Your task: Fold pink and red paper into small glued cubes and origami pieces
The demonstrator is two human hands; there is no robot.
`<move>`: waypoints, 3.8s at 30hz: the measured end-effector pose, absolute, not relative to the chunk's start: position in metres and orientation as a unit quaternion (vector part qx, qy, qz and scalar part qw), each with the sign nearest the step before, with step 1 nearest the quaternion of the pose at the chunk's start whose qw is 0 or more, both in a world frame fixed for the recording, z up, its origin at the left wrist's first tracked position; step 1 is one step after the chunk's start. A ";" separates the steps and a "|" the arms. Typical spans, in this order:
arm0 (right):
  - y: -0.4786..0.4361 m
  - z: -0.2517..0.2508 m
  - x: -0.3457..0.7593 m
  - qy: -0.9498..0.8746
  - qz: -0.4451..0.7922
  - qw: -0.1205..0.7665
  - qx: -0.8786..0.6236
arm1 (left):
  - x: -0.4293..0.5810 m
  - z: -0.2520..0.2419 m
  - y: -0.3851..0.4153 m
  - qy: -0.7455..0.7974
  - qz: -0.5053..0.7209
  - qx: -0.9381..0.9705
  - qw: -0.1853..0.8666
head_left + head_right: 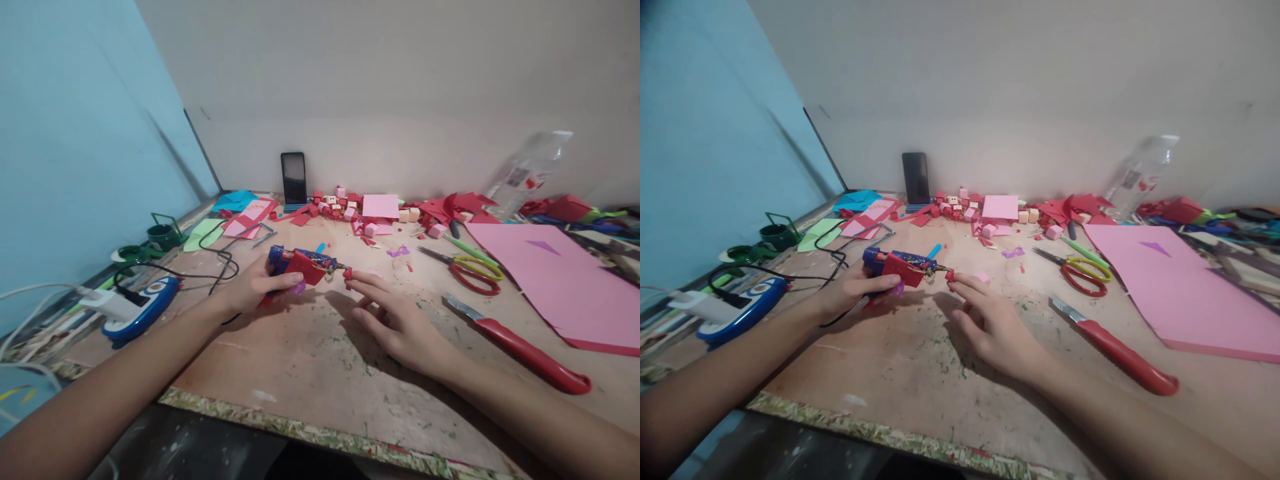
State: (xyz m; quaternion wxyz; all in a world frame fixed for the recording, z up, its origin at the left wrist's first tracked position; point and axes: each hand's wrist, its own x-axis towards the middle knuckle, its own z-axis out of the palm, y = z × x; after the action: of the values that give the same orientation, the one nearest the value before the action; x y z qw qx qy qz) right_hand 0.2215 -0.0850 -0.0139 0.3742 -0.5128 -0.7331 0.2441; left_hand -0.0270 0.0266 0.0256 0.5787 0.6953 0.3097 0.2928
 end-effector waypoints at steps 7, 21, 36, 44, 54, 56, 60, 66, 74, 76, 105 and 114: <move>-0.086 -0.013 0.222 -0.740 0.218 0.375 -0.513 | -0.027 0.025 0.028 0.336 0.294 0.683 0.578; -0.082 -0.010 0.226 -0.660 0.143 0.521 -0.523 | -0.026 0.024 0.050 0.450 0.388 0.705 0.387; -0.062 -0.015 0.242 -0.444 0.255 0.610 -0.605 | -0.079 0.029 0.106 0.571 0.232 0.779 0.117; -0.054 -0.022 0.248 -0.382 0.301 0.623 -0.614 | -0.079 0.058 0.101 0.532 0.256 0.802 0.089; -0.055 -0.019 0.249 -0.386 0.295 0.609 -0.627 | 0.067 0.042 0.037 0.167 0.154 0.918 0.325; -0.055 -0.019 0.250 -0.395 0.294 0.609 -0.622 | 0.081 0.032 0.039 0.150 0.157 0.903 0.372; -0.055 -0.022 0.250 -0.419 0.287 0.604 -0.614 | 0.084 0.018 0.041 0.182 0.206 0.840 0.468; -0.057 -0.021 0.243 -0.474 0.236 0.607 -0.593 | 0.052 0.012 0.037 0.298 0.320 0.682 0.586; -0.071 -0.018 0.231 -0.671 0.101 0.501 -0.537 | 0.043 -0.003 0.036 0.287 0.362 0.588 0.663; -0.073 -0.018 0.231 -0.707 0.071 0.474 -0.521 | 0.044 -0.007 0.033 0.272 0.370 0.579 0.674; -0.075 -0.018 0.231 -0.750 0.008 0.381 -0.540 | 0.047 -0.014 0.026 0.233 0.360 0.615 0.662; -0.075 -0.015 0.231 -0.759 0.029 0.378 -0.530 | 0.049 -0.011 0.022 0.231 0.350 0.629 0.655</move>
State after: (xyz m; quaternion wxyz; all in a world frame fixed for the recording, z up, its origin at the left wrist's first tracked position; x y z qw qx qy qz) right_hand 0.2307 -0.0755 -0.0155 0.3776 -0.5298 -0.7589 0.0292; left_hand 0.0489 0.0219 -0.0112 0.6549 0.6286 0.2311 0.3501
